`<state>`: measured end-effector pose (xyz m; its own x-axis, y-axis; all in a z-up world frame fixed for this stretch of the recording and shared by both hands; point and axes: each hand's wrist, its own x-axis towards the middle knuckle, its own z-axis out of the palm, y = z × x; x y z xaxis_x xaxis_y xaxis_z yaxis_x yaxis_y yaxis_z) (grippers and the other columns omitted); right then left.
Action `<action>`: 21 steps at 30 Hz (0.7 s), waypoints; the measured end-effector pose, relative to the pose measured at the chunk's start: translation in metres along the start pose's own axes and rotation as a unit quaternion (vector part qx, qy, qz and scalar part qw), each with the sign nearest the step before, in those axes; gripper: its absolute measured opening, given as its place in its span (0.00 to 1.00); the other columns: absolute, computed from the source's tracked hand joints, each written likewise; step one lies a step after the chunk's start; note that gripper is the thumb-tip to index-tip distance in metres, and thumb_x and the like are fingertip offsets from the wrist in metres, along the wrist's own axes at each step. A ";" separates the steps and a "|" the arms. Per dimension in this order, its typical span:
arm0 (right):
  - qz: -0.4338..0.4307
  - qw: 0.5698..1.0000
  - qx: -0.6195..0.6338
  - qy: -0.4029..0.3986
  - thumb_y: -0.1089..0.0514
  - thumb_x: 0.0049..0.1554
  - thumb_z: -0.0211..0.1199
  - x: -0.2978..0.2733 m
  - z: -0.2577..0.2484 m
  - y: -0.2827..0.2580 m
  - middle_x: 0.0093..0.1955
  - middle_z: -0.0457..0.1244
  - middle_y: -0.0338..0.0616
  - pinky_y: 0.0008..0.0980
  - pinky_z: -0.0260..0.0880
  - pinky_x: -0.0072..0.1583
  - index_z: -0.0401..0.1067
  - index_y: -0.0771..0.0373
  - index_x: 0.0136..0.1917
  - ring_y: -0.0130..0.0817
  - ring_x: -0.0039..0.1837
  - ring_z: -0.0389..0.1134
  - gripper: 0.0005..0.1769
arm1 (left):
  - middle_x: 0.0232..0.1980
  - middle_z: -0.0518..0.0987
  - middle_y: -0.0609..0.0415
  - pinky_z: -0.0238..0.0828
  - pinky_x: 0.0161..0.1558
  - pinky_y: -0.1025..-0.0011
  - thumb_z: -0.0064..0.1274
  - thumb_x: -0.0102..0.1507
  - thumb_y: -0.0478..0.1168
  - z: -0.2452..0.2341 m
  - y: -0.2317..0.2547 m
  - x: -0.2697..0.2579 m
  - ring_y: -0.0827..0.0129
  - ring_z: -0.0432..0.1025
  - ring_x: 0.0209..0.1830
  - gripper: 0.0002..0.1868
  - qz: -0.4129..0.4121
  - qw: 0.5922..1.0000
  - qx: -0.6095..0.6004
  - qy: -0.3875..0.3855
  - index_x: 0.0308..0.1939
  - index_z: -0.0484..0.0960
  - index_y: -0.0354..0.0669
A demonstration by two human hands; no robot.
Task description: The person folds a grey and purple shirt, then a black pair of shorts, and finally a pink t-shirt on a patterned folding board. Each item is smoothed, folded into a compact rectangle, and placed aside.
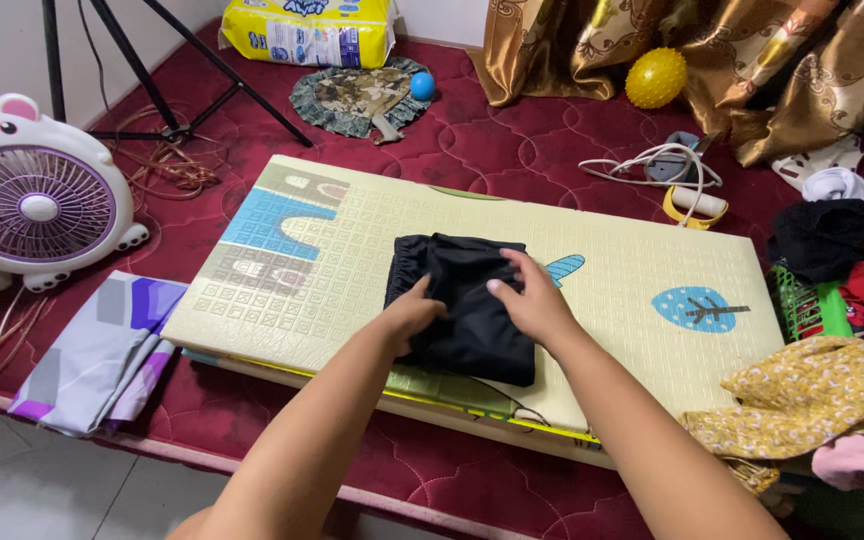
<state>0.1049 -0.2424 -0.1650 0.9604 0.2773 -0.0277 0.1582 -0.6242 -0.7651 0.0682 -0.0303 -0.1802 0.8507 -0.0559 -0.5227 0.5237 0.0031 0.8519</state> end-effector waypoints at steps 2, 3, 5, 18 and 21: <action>-0.014 0.991 -0.118 0.058 0.42 0.62 0.58 0.002 0.008 0.032 0.82 0.45 0.53 0.45 0.56 0.75 0.48 0.48 0.81 0.50 0.79 0.53 0.39 | 0.62 0.77 0.45 0.75 0.51 0.64 0.46 0.55 0.30 -0.003 0.000 0.001 0.59 0.74 0.54 0.48 0.073 0.997 -0.028 -0.016 0.78 0.58 0.70; -0.027 0.986 -0.149 0.066 0.40 0.63 0.55 0.002 0.011 0.046 0.84 0.40 0.55 0.49 0.53 0.75 0.45 0.48 0.82 0.52 0.80 0.50 0.40 | 0.62 0.77 0.44 0.75 0.50 0.64 0.44 0.54 0.29 -0.011 0.004 0.002 0.57 0.74 0.52 0.49 0.111 0.992 -0.050 -0.034 0.79 0.57 0.69; -0.048 0.974 -0.217 0.054 0.37 0.64 0.52 -0.001 0.022 0.064 0.86 0.34 0.56 0.54 0.47 0.75 0.42 0.46 0.83 0.56 0.82 0.44 0.41 | 0.62 0.77 0.42 0.74 0.50 0.64 0.42 0.54 0.28 -0.030 0.010 -0.001 0.57 0.74 0.52 0.50 0.128 0.991 -0.026 -0.023 0.80 0.55 0.67; -0.091 0.945 -0.303 -0.077 0.37 0.59 0.56 -0.015 0.045 0.051 0.86 0.27 0.58 0.52 0.34 0.80 0.37 0.49 0.84 0.54 0.86 0.32 0.50 | 0.72 0.71 0.44 0.67 0.67 0.52 0.50 0.66 0.44 -0.013 -0.005 -0.001 0.49 0.68 0.71 0.22 0.321 0.745 0.548 0.204 0.64 0.71 0.47; -0.063 0.920 -0.344 -0.176 0.29 0.58 0.54 -0.023 0.042 0.036 0.86 0.24 0.55 0.53 0.30 0.79 0.32 0.51 0.84 0.52 0.85 0.28 0.54 | 0.79 0.60 0.47 0.45 0.73 0.42 0.46 0.65 0.54 -0.001 -0.017 0.008 0.48 0.53 0.79 0.26 0.357 0.699 0.600 0.155 0.67 0.69 0.57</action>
